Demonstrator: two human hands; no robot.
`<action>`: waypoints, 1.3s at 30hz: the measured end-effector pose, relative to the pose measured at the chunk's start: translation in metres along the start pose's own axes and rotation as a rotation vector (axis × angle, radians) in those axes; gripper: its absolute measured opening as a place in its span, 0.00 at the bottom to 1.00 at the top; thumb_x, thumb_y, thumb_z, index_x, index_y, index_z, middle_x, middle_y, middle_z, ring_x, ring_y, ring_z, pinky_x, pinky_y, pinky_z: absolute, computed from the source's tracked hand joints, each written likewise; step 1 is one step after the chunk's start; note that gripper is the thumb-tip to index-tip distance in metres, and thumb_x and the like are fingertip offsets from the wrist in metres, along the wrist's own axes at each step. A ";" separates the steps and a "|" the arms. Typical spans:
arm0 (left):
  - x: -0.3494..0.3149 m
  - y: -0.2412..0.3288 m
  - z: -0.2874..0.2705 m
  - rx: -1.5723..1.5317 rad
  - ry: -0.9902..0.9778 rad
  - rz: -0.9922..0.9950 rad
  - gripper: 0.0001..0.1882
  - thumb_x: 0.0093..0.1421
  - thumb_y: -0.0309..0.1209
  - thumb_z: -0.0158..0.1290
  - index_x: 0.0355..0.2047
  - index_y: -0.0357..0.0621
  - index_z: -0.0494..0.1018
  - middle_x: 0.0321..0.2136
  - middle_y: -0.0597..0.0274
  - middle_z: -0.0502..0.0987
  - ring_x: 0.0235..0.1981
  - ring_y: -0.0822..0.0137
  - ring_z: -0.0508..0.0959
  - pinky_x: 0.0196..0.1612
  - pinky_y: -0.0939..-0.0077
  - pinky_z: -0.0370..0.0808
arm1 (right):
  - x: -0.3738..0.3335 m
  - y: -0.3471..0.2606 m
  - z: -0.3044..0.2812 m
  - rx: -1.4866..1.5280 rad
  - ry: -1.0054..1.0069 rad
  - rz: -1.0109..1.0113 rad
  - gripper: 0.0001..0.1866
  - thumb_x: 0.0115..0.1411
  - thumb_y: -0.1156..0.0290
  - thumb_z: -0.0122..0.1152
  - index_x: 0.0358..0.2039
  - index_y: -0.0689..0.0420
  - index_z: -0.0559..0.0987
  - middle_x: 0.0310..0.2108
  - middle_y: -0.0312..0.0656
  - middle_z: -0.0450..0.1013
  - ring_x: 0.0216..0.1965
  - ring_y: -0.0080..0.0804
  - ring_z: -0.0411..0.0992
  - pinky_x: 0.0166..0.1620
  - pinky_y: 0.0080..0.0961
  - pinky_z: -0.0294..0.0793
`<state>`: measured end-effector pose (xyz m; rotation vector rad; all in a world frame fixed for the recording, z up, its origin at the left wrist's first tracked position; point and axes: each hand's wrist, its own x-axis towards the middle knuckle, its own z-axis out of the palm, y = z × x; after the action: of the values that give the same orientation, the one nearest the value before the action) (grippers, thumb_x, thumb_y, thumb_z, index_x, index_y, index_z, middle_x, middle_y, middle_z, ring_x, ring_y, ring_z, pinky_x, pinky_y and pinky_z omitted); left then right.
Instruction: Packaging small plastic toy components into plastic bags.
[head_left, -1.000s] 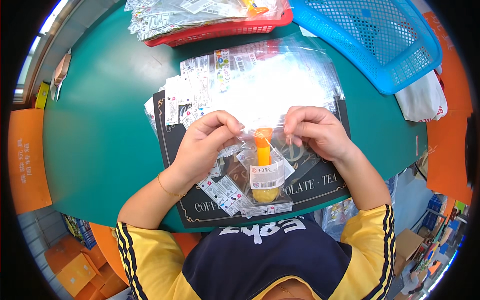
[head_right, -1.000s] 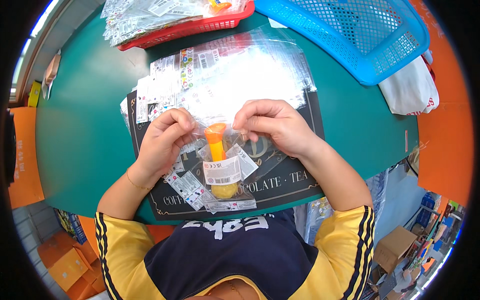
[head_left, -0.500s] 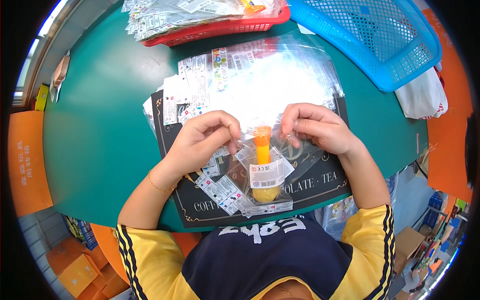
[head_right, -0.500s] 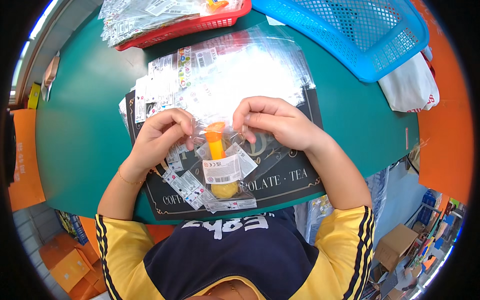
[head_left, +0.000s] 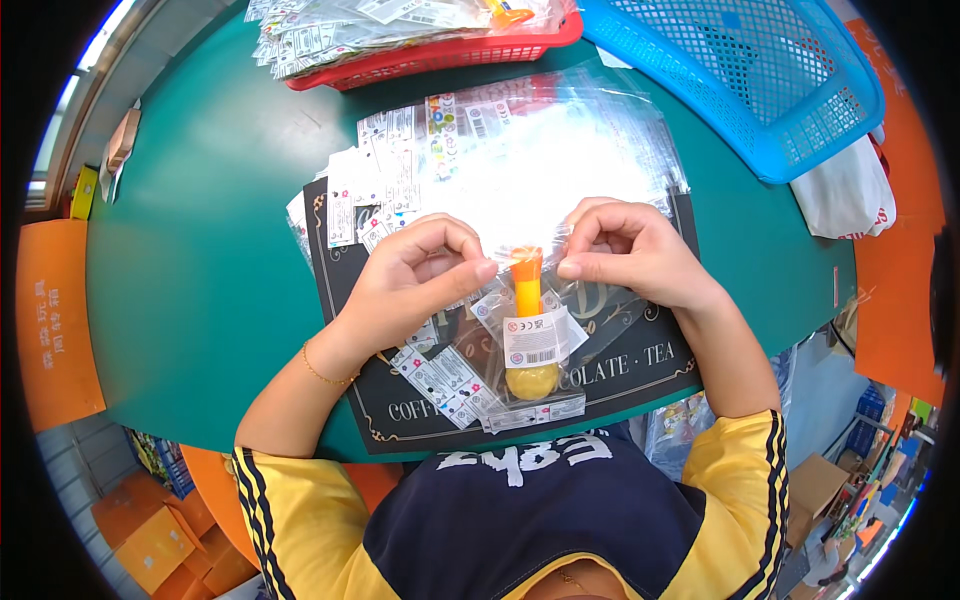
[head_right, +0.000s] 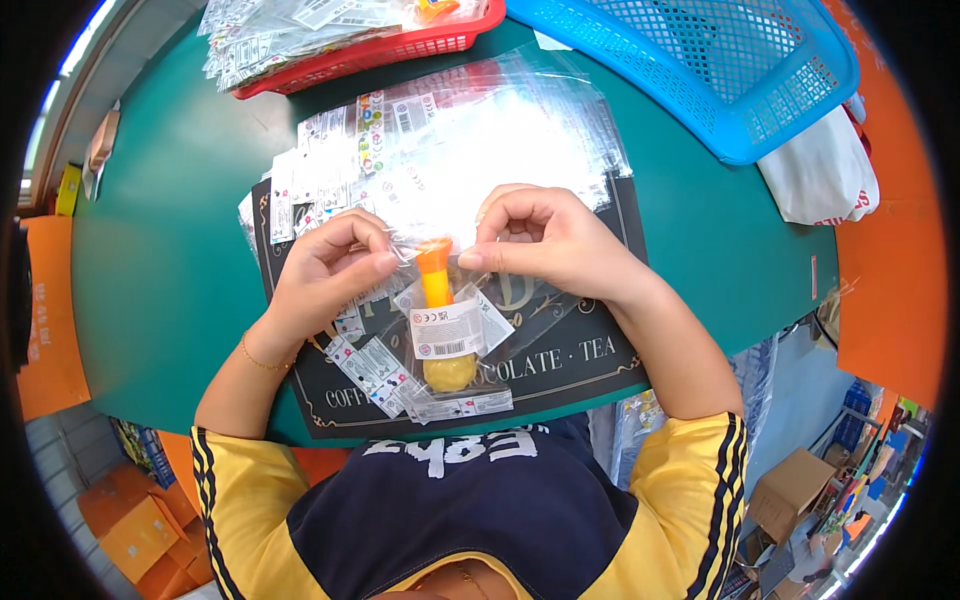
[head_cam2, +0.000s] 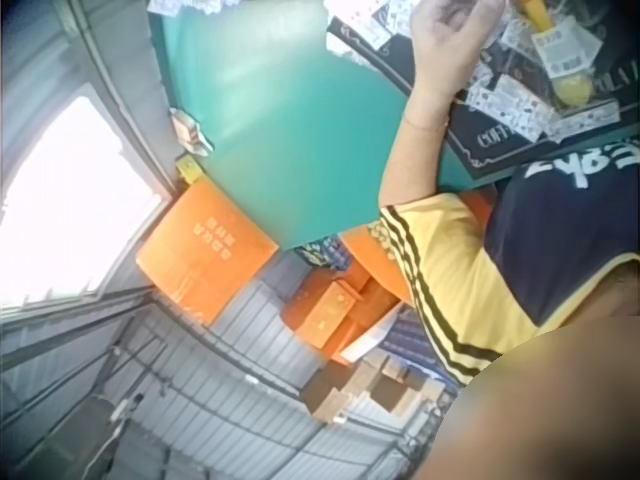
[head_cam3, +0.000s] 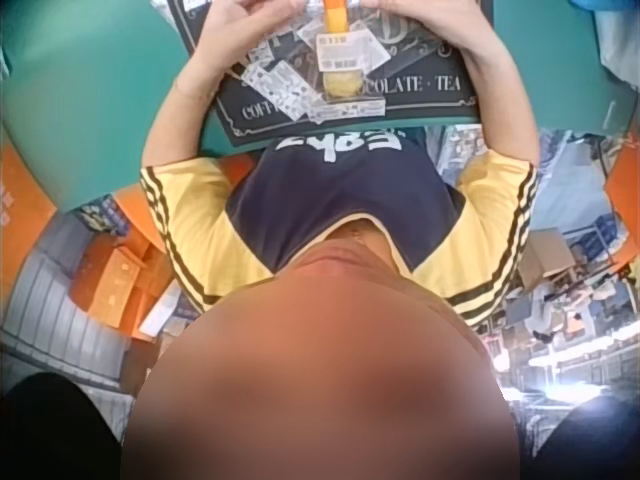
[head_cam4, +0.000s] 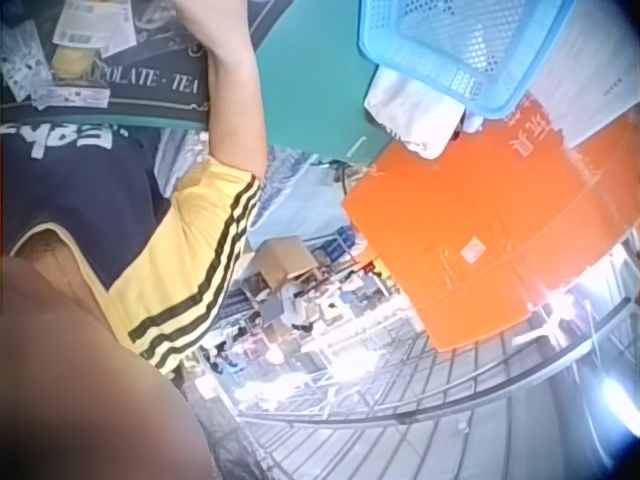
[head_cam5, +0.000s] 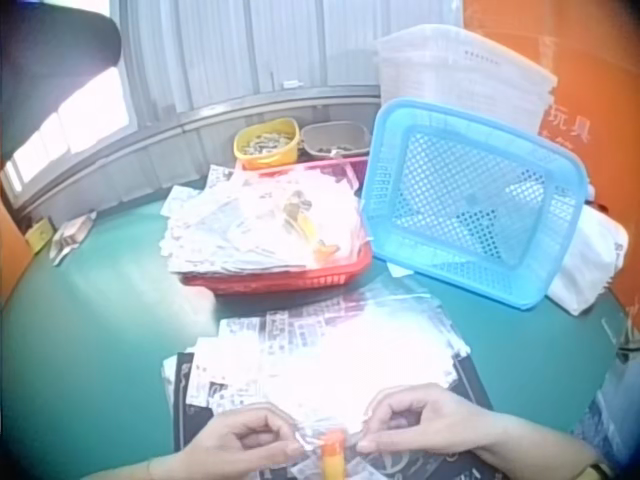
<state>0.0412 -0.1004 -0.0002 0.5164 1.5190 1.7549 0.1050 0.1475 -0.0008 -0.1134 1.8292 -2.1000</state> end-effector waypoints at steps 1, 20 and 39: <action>0.000 -0.001 0.000 0.000 0.000 0.000 0.02 0.59 0.22 0.52 0.31 0.38 0.70 0.35 0.66 0.69 0.35 0.79 0.68 0.39 0.86 0.66 | 0.000 0.000 0.000 -0.023 0.023 0.019 0.07 0.48 0.82 0.66 0.28 0.60 0.77 0.31 0.35 0.70 0.33 0.18 0.68 0.37 0.15 0.66; 0.002 -0.005 0.001 -0.306 0.080 -0.068 0.18 0.56 0.17 0.52 0.46 0.38 0.63 0.35 0.66 0.67 0.38 0.76 0.72 0.45 0.74 0.77 | 0.001 0.002 0.004 0.299 0.079 0.006 0.26 0.50 0.82 0.61 0.50 0.59 0.64 0.44 0.40 0.66 0.47 0.29 0.70 0.50 0.26 0.71; -0.015 -0.003 0.019 0.389 -0.114 0.304 0.14 0.53 0.22 0.57 0.41 0.41 0.69 0.42 0.60 0.69 0.43 0.70 0.72 0.48 0.73 0.72 | -0.074 -0.048 0.000 -0.178 0.161 -0.075 0.20 0.41 0.69 0.70 0.35 0.60 0.74 0.35 0.39 0.71 0.35 0.25 0.70 0.39 0.21 0.69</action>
<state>0.0651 -0.0991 0.0032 1.0732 1.7796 1.6137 0.1638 0.1757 0.0578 -0.0589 2.1372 -2.0440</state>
